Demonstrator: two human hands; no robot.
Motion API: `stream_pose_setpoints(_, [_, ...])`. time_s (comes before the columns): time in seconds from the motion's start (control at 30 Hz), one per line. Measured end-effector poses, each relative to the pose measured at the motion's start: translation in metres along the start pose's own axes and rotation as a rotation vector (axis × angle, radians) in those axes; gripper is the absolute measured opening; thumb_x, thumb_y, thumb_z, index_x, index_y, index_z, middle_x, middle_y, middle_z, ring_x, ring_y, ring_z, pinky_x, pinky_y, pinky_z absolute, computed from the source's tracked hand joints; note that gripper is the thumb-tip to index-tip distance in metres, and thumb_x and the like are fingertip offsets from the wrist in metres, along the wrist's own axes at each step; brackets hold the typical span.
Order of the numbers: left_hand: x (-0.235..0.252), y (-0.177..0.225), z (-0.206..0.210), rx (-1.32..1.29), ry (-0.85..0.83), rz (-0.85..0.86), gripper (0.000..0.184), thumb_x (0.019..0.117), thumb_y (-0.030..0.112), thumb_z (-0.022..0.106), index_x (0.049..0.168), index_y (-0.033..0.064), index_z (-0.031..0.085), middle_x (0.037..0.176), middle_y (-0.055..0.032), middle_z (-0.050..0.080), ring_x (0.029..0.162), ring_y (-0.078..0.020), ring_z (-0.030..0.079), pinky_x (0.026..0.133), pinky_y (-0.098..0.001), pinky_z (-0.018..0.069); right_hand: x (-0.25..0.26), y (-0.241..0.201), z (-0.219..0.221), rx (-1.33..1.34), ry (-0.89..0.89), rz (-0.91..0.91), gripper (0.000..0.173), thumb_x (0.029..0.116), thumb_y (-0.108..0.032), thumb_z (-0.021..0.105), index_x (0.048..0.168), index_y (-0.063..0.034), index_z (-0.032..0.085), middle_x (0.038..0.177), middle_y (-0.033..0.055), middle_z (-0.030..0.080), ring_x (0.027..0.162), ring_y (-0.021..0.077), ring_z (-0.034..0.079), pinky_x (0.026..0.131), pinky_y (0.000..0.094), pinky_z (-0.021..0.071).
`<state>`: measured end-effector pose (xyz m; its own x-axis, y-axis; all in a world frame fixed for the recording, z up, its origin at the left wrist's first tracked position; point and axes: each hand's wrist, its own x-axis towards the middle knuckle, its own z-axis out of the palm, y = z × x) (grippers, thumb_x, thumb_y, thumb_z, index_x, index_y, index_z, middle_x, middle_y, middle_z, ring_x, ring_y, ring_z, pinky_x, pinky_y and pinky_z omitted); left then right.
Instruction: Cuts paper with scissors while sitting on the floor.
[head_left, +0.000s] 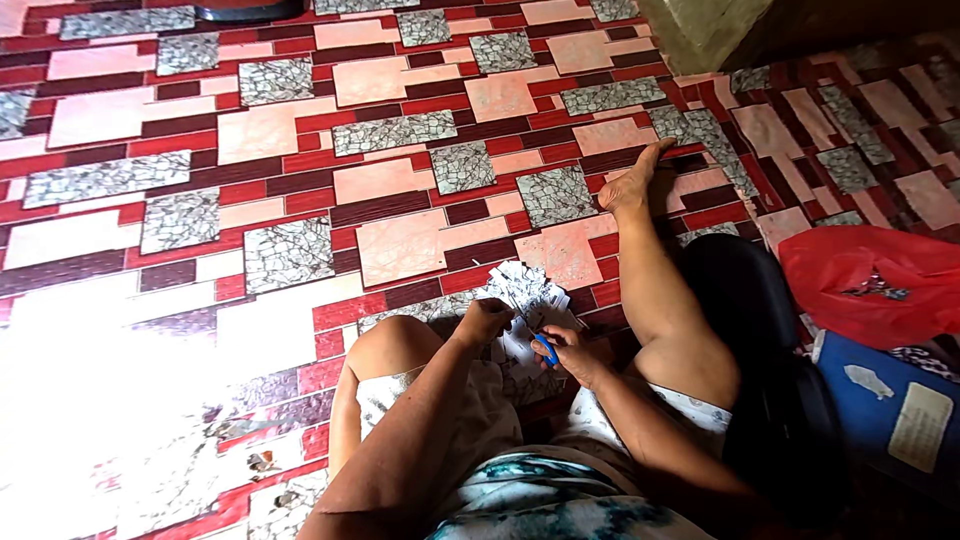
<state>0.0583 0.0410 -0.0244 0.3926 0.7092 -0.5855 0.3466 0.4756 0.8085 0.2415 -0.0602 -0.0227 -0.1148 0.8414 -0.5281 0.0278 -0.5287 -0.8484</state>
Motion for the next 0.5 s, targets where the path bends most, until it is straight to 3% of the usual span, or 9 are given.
stream_pose_setpoints(0.33, [0.0001,-0.0004,-0.0011,0.035,-0.018,0.021,0.015,0.1036,0.012,0.06,0.102,-0.0019,0.066,0.072,-0.0006,0.062,0.052,-0.0025,0.048,0.05,-0.0174,0.0404,0.001,0.0022,0.0002,-0.036,0.058,-0.043,0.021,0.0966,-0.01,0.068,0.112,0.0035,0.063,0.077,0.0,0.066,0.063,0.0044,0.062,0.06,0.0193,0.0538])
stream_pose_setpoints(0.5, [0.0007,-0.0009,-0.0009,0.023,-0.006,0.023,0.015,0.1039,0.011,0.059,0.102,-0.0024,0.066,0.071,-0.0004,0.061,0.052,-0.0025,0.048,0.05,-0.0173,0.04,0.0009,0.0027,-0.001,0.015,0.029,-0.019,0.021,0.0993,-0.014,0.065,0.113,0.0011,0.062,0.077,0.0004,0.067,0.063,0.0058,0.063,0.057,0.0198,0.0514])
